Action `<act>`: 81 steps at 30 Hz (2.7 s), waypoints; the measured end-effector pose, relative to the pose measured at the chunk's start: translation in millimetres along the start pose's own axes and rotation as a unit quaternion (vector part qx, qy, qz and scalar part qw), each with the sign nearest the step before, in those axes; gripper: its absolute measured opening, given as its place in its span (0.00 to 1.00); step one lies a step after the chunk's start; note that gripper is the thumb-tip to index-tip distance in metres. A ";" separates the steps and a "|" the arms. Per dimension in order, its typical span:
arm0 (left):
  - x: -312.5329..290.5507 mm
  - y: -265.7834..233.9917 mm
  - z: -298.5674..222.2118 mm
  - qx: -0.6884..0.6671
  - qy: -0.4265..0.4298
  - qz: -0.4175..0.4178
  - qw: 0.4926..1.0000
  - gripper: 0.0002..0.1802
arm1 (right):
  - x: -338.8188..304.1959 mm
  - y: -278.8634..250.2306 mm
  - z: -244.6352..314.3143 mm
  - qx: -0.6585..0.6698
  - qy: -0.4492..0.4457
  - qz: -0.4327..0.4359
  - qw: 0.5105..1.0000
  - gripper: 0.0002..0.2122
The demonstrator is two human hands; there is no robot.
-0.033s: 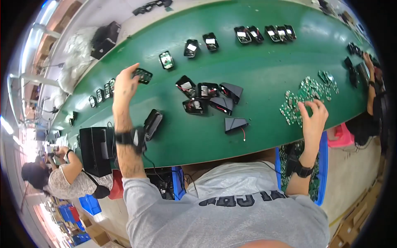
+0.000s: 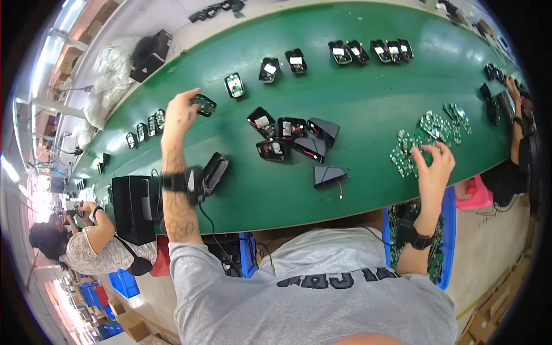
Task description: Assembling electronic circuit boards into black plastic housings on a production line.
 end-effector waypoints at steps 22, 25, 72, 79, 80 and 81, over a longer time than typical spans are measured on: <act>94.2 92.3 -88.0 -0.081 0.084 -0.101 0.988 0.16 | -9.5 22.6 13.3 0.181 -0.071 0.015 0.981 0.06; 98.9 92.7 -69.0 -0.177 0.014 -0.098 0.979 0.17 | -9.0 22.1 11.8 0.173 -0.075 0.012 0.982 0.07; -143.4 102.6 -258.7 -0.860 -0.171 0.032 0.479 0.20 | -68.6 51.2 102.3 0.495 0.021 0.403 0.769 0.07; -147.1 103.1 -258.4 -0.790 -0.171 0.000 0.589 0.19 | -45.6 31.4 108.7 0.197 -0.218 0.082 0.952 0.08; -146.4 103.9 -257.2 -0.763 -0.159 -0.010 0.627 0.20 | -49.7 25.8 114.3 0.249 -0.221 0.112 0.936 0.08; -146.5 105.5 -257.8 -0.763 -0.158 -0.012 0.627 0.20 | -54.7 19.9 120.9 0.301 -0.226 0.143 0.915 0.09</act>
Point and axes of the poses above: each hand's wrist, its own x-axis towards the middle knuckle, its own y-axis out of the palm, z = x × y, the point moved 6 cm from there along x, towards the middle knuckle, and after that the axes turned 12 degrees about y, right-handed, at the moved point
